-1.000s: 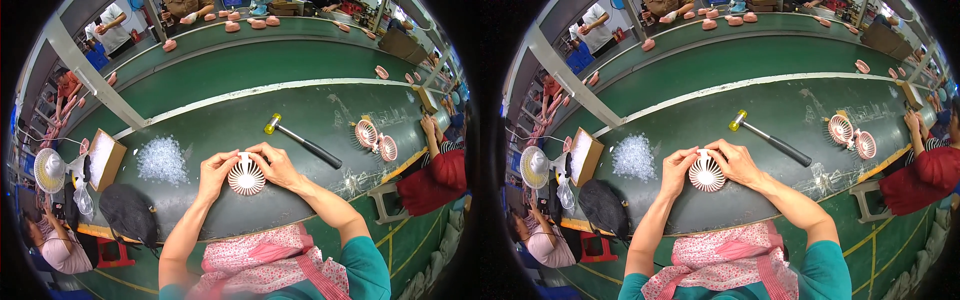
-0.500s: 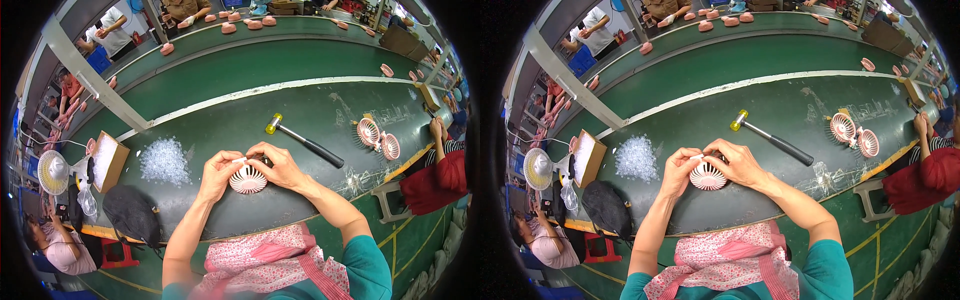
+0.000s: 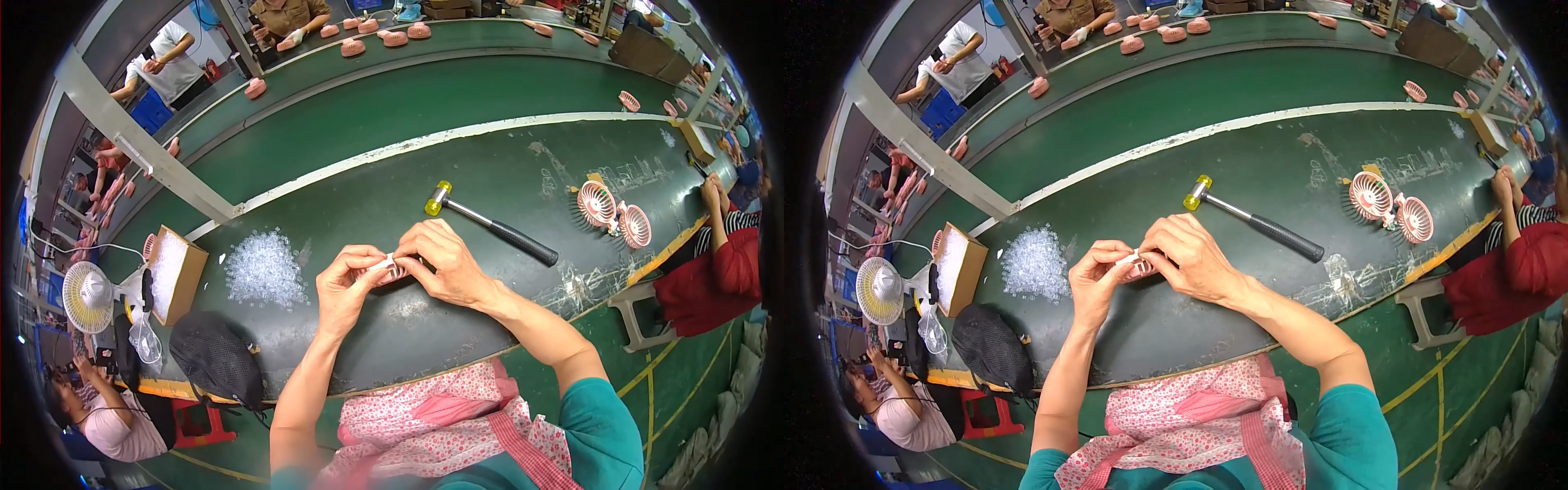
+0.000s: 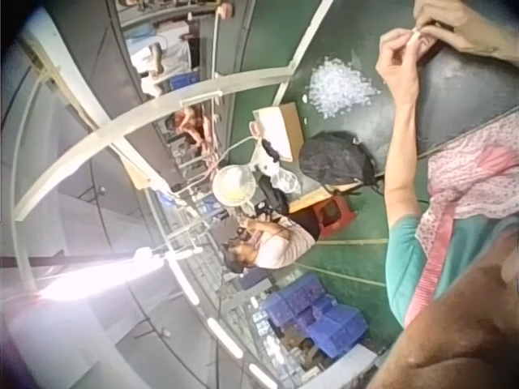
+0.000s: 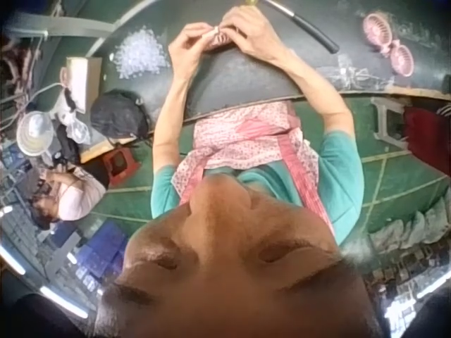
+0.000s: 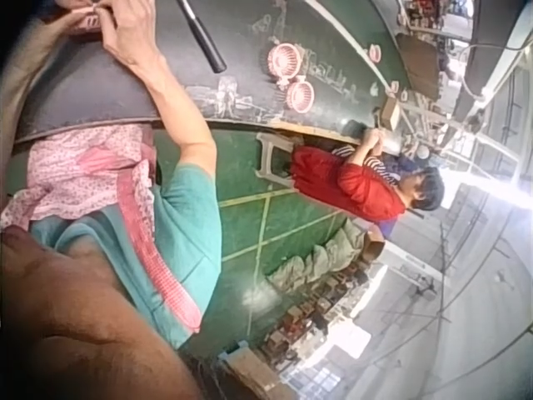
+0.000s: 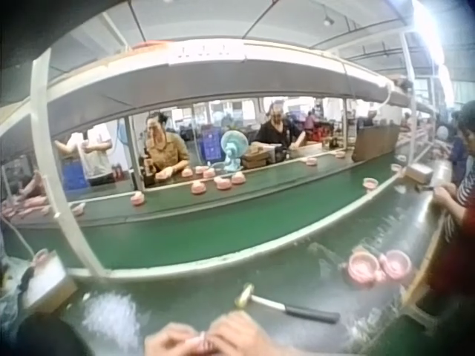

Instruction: The person assembles handheld fan components by inserting small circuit boards into fan grilles and pressing the plastic parts together by hand.

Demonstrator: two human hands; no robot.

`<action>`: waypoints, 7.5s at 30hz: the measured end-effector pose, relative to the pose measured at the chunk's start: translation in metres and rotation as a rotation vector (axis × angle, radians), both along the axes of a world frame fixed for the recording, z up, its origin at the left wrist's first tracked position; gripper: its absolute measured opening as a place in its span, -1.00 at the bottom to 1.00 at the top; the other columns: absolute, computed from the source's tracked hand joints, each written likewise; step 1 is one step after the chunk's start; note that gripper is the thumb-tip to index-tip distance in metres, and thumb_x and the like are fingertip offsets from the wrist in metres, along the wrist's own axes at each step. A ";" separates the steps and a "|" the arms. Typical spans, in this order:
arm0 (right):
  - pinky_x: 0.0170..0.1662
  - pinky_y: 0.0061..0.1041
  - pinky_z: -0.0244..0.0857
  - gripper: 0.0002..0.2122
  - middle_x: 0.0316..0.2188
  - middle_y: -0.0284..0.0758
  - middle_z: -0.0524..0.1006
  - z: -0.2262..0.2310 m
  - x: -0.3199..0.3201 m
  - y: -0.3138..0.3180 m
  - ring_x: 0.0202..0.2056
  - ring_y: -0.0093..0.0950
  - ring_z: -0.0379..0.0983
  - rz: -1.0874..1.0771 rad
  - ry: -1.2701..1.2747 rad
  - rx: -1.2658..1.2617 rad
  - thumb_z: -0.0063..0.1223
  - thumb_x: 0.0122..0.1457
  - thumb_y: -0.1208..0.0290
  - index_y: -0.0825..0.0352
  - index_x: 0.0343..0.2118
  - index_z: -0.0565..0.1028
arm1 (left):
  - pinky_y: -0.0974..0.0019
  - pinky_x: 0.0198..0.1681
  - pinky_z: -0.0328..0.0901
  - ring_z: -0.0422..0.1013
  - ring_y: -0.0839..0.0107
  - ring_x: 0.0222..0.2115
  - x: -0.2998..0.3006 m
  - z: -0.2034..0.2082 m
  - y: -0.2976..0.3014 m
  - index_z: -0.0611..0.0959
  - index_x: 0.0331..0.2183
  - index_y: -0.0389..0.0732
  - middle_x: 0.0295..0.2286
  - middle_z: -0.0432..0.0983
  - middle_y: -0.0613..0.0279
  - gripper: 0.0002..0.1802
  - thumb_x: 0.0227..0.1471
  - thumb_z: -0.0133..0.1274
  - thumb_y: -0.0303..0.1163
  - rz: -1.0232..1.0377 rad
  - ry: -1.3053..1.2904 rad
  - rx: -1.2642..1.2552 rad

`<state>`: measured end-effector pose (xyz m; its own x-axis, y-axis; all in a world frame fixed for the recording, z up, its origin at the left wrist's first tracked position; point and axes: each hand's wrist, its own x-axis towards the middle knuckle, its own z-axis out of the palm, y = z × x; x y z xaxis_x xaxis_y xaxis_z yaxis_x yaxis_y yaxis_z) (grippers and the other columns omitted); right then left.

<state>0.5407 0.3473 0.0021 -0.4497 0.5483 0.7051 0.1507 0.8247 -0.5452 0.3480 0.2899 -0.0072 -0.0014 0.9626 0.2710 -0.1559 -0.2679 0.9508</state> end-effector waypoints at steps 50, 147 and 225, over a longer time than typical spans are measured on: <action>-0.18 -0.36 0.33 -0.91 -0.30 -0.14 0.53 0.014 0.174 0.046 -0.24 -0.25 0.46 -0.620 -0.177 0.176 -0.01 0.22 0.64 0.49 -0.25 0.50 | -0.01 0.21 0.06 0.12 -0.01 0.16 0.014 -0.047 0.018 0.19 0.22 -0.18 0.14 0.16 -0.05 -0.23 0.04 0.16 -0.32 0.372 0.806 0.346; -0.26 -0.35 0.39 -0.81 -0.47 -0.18 0.61 -0.014 0.029 0.054 -0.40 -0.25 0.55 -0.019 -0.619 -0.574 0.08 0.15 0.37 0.40 -0.38 0.60 | 0.03 0.03 0.24 0.30 0.06 -0.02 0.022 -0.007 -0.013 0.50 -0.08 -0.30 -0.07 0.37 0.05 -0.26 -0.23 0.34 -0.03 0.071 1.309 0.496; -0.32 -0.43 0.33 -0.89 -0.46 -0.18 0.54 -0.014 0.021 0.014 -0.42 -0.35 0.48 -0.043 -0.472 -0.335 0.10 0.13 0.53 0.47 -0.34 0.56 | 0.17 -0.20 0.21 0.33 0.23 -0.25 -0.085 -0.043 0.030 0.62 -0.52 -0.20 -0.44 0.45 0.15 -0.91 -0.18 0.04 -0.43 1.016 1.592 0.103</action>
